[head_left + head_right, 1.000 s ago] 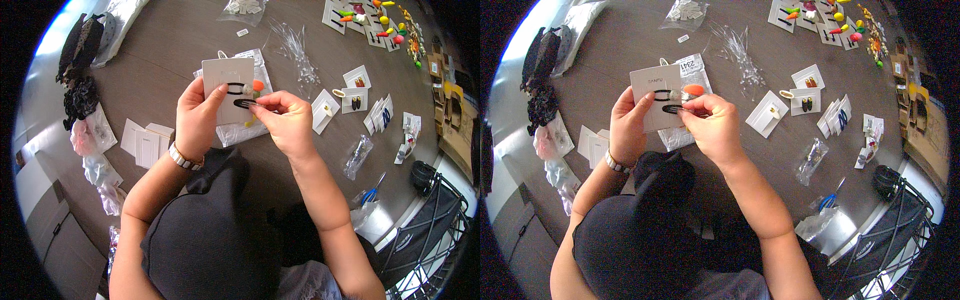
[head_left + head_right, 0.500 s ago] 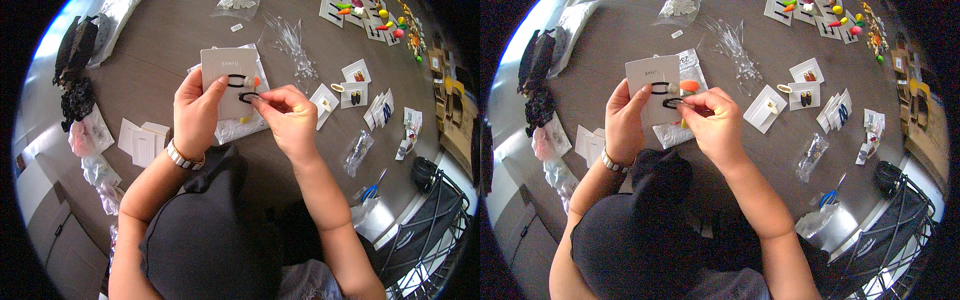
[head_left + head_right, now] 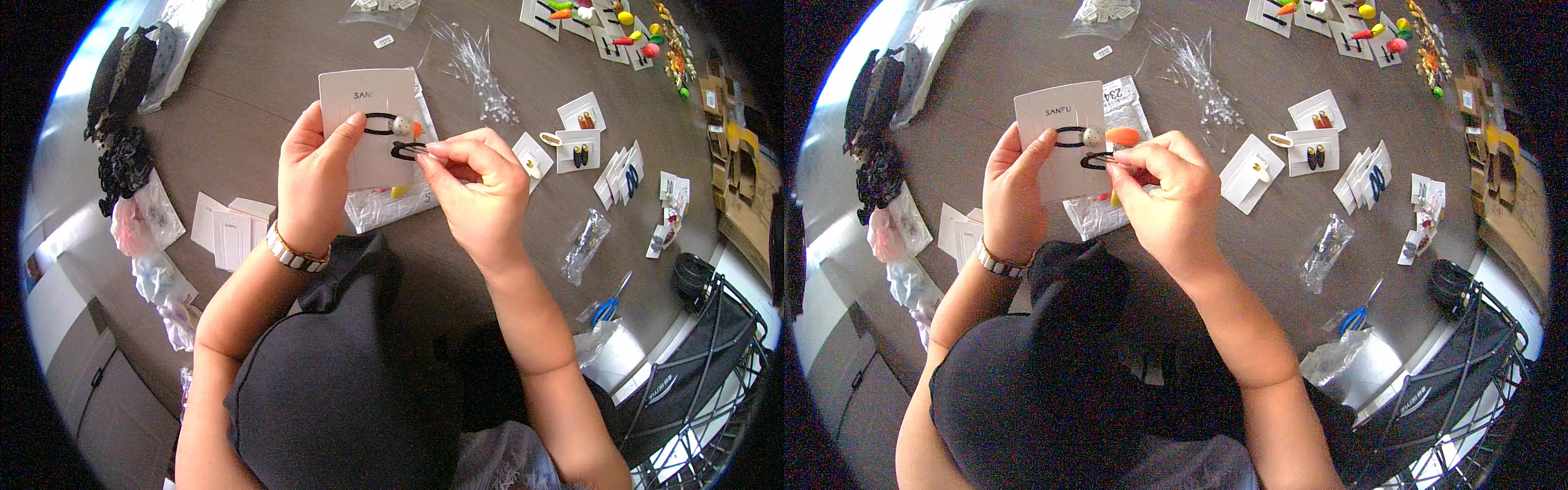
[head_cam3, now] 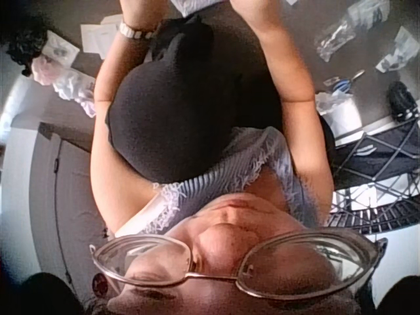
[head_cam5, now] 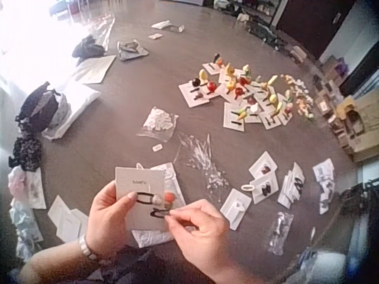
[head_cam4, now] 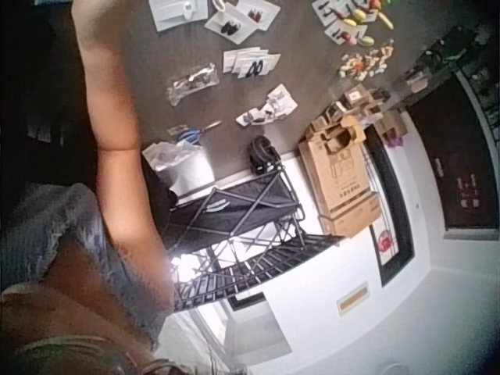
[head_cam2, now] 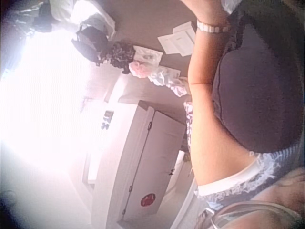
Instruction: The person applies glue to a small gold hair clip and attaches a white oval piece. They then place the clip into a plastic bag and proceed to attach various hair clips to white backing cards, arranging them on the floor.
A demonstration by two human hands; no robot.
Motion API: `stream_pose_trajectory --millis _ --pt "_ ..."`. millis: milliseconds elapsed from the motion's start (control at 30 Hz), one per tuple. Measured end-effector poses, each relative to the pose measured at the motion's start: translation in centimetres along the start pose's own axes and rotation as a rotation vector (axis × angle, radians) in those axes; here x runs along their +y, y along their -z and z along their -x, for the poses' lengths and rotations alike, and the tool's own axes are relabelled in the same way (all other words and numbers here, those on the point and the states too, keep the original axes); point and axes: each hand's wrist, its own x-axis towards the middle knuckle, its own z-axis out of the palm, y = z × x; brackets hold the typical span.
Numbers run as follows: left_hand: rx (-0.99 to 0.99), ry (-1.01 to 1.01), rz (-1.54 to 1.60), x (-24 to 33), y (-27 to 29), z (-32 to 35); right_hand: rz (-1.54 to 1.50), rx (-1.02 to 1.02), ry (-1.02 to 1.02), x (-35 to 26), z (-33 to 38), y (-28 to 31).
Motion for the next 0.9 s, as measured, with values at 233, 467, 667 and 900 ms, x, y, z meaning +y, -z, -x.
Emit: stream_pose_trajectory --millis 233,467,667,900 --pt "-0.057 0.019 0.079 -0.6 -0.5 0.1 0.168 -0.028 0.188 0.4 0.0 -0.6" --pt "-0.101 0.016 -0.009 -0.8 -0.7 0.3 0.196 0.011 0.229 1.5 0.3 -0.8" --pt "-0.122 0.046 -0.043 -0.8 -0.3 0.2 -0.107 0.107 0.006 1.7 0.5 -1.3" --pt "-0.199 0.044 -0.056 -0.9 0.2 0.1 -0.721 -0.171 -0.585 2.0 0.1 -0.4"
